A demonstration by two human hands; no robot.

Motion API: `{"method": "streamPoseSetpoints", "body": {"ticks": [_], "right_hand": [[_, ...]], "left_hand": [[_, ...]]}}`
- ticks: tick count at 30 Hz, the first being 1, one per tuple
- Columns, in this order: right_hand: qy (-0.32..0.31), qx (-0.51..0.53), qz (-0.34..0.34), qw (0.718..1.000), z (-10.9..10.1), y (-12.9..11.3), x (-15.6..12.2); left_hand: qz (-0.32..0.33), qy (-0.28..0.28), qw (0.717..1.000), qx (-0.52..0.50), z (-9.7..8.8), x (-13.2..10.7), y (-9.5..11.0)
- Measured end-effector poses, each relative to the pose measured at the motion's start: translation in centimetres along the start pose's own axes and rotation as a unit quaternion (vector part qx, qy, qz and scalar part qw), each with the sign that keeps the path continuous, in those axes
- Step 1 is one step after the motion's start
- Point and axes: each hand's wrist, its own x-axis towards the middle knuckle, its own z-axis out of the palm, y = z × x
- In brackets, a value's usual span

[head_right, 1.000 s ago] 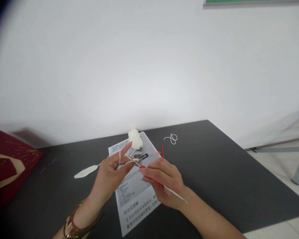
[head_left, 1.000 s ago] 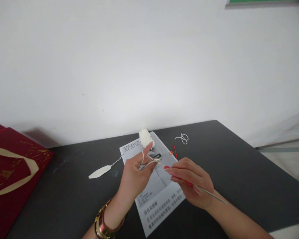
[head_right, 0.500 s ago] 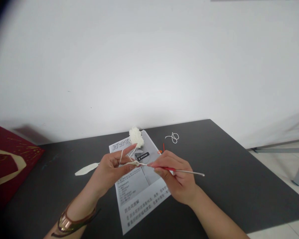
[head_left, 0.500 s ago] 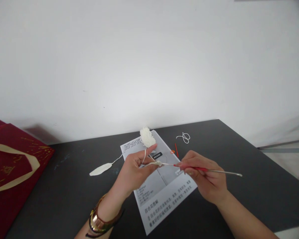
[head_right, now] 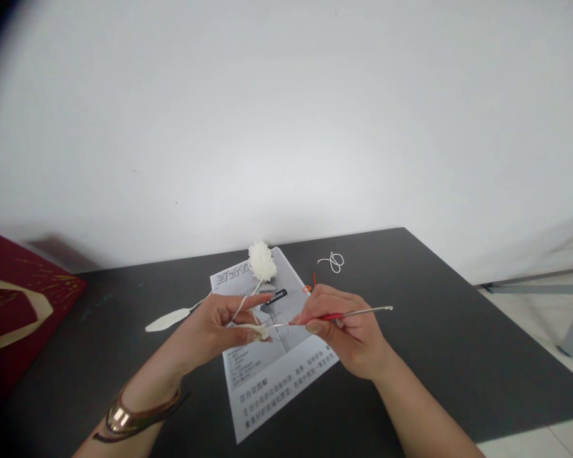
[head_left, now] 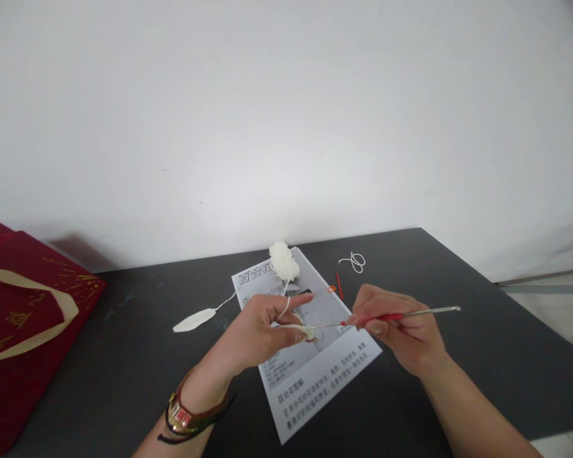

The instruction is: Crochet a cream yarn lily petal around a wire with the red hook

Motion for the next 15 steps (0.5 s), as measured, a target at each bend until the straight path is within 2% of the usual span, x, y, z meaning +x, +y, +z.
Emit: {"method": "streamPoseSetpoints", "body": {"ticks": [4,8,11,15], "right_hand": [[-0.005,0.028,0.016,0.999,-0.2,0.3,0.1],[0.03,0.116,0.078,0.99,0.0,1.1,0.3],[0.085,0.195,0.156,0.965,0.3,1.6,0.6],[0.158,0.298,0.246,0.909,1.1,2.3,1.2]], "left_hand": [[-0.021,-0.015,1.0,-0.002,0.0,-0.1,0.0],[0.014,-0.006,1.0,0.017,0.2,-0.1,0.1],[0.012,0.012,0.999,0.032,0.4,-0.2,0.1],[0.031,0.061,0.995,0.069,0.5,-0.1,0.1]]}}
